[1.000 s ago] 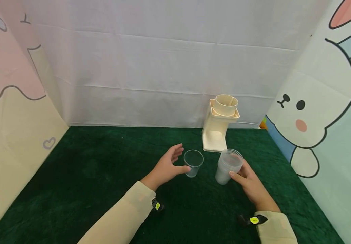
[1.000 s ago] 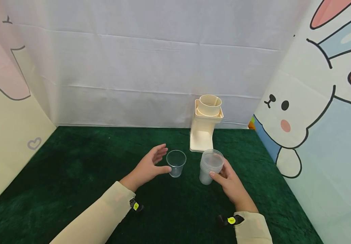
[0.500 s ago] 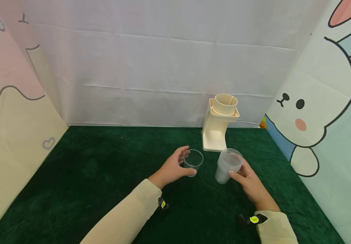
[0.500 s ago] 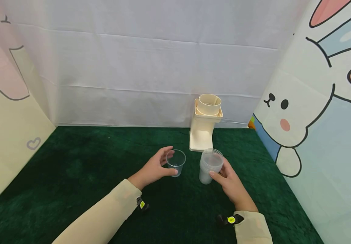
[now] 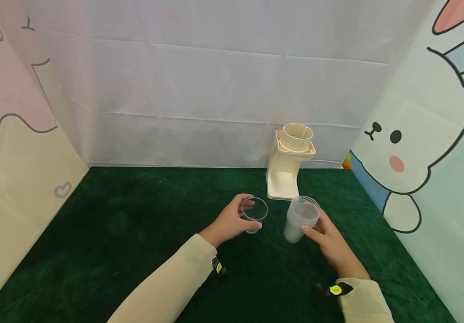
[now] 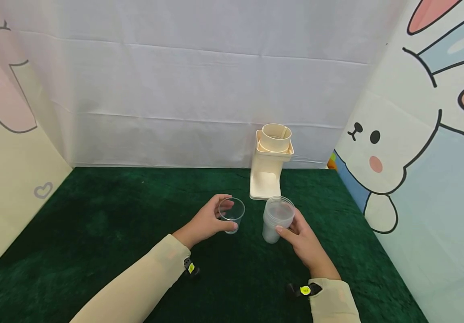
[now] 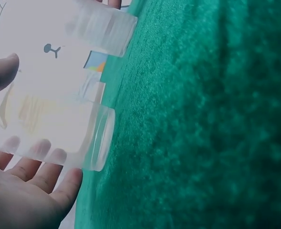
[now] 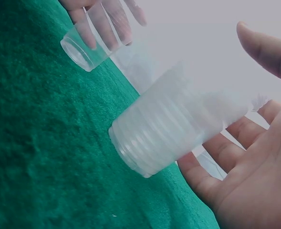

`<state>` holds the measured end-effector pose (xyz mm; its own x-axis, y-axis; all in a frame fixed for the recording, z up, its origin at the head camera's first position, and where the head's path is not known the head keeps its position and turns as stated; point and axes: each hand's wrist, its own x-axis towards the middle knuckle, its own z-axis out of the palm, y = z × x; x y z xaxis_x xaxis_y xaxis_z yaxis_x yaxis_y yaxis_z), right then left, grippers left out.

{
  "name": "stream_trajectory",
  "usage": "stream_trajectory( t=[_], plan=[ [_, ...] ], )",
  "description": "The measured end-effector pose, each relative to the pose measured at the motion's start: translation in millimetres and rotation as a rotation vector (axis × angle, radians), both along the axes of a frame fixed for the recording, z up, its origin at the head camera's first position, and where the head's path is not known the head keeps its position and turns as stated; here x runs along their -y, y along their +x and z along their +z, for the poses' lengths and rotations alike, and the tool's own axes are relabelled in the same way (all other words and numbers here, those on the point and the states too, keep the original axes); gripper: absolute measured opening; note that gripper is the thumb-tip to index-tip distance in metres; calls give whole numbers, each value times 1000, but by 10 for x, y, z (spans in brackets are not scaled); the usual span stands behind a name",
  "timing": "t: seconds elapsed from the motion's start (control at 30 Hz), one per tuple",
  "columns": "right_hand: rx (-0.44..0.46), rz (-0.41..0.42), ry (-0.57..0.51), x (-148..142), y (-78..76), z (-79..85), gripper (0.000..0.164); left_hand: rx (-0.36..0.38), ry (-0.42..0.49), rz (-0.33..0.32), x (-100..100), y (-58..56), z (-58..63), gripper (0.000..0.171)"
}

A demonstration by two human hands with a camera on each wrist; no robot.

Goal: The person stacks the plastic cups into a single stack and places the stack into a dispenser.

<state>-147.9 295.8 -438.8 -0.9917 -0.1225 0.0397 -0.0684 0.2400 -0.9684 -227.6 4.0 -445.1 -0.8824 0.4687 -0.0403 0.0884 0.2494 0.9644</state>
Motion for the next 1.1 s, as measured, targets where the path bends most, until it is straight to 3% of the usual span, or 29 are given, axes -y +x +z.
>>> stream_trajectory(
  t=[0.63,1.1],
  plan=[
    [-8,8,-11,0,6,-1,67,0,16,1,-2,-13,-20,73],
    [-16,14,-15,-5,-2,-11,67,4,5,18,-12,-6,64,74]
  ],
)
